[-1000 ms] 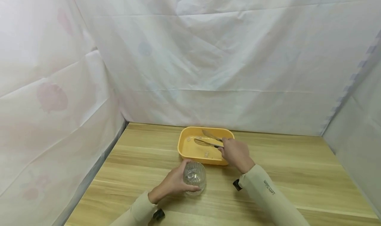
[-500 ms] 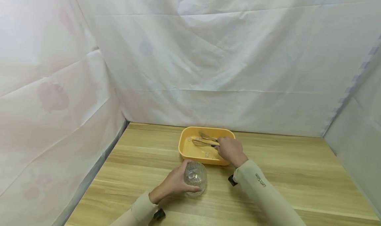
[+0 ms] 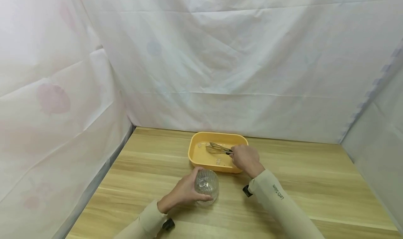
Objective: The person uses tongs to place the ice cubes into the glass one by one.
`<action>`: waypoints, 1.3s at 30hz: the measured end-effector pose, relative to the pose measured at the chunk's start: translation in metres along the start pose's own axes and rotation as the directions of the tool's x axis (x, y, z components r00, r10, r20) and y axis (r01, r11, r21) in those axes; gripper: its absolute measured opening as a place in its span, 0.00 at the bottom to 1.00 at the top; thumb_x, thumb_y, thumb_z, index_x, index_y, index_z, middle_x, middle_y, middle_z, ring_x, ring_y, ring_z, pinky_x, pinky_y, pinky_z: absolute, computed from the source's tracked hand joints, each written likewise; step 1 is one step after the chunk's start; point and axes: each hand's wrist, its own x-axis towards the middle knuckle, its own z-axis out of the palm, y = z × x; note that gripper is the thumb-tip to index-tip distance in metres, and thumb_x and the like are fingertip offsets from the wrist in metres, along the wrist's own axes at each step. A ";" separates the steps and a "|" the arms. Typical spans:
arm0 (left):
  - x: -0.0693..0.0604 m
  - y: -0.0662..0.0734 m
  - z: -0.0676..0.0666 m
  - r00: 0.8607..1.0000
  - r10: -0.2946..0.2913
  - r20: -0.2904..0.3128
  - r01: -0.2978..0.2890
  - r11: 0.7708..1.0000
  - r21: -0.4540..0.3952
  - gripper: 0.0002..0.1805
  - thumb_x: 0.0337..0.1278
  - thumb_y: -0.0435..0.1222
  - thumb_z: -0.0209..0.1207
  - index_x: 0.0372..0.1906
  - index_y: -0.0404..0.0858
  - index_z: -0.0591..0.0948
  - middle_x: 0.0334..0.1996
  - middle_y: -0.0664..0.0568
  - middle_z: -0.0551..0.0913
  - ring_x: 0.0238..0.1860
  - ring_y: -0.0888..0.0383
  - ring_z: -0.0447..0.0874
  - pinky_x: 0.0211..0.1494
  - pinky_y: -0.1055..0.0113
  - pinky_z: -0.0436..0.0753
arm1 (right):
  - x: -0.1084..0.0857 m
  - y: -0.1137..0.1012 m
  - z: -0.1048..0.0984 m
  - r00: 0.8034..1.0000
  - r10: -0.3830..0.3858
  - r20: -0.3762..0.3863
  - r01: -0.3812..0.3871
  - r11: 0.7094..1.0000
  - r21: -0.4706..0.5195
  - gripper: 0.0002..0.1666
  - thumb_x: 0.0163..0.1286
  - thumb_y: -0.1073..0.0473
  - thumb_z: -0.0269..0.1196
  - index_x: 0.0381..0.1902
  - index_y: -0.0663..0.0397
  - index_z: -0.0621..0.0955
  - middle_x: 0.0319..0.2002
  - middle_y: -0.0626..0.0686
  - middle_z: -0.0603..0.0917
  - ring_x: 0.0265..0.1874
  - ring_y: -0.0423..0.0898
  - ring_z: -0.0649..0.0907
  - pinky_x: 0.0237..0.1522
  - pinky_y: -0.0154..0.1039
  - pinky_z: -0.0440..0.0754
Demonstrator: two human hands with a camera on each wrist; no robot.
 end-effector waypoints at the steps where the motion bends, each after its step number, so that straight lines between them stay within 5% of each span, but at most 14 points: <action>1: 0.000 0.000 0.000 1.000 0.002 -0.001 -0.002 1.000 0.000 0.53 0.31 0.61 0.77 0.65 0.49 0.64 0.52 0.49 0.81 0.50 0.54 0.82 0.47 0.59 0.82 | 0.000 0.000 0.000 1.000 -0.001 0.001 0.001 1.000 -0.002 0.09 0.70 0.53 0.64 0.30 0.48 0.81 0.19 0.47 0.76 0.14 0.42 0.70 0.14 0.36 0.61; 25: 0.001 0.002 -0.001 0.999 -0.031 0.009 0.031 0.999 0.008 0.54 0.30 0.62 0.77 0.65 0.50 0.64 0.53 0.47 0.81 0.51 0.51 0.82 0.49 0.58 0.82 | -0.022 0.012 -0.007 0.997 -0.029 -0.076 0.026 0.999 -0.043 0.13 0.67 0.52 0.67 0.26 0.48 0.77 0.15 0.45 0.71 0.13 0.41 0.68 0.14 0.36 0.61; 39: 0.000 0.002 0.000 0.999 -0.036 0.012 0.036 0.999 0.010 0.54 0.30 0.62 0.77 0.66 0.49 0.64 0.53 0.47 0.81 0.51 0.52 0.82 0.48 0.58 0.82 | -0.008 0.011 0.006 0.998 0.031 -0.051 -0.034 0.998 -0.053 0.12 0.69 0.50 0.65 0.31 0.50 0.79 0.19 0.47 0.76 0.14 0.42 0.71 0.13 0.38 0.65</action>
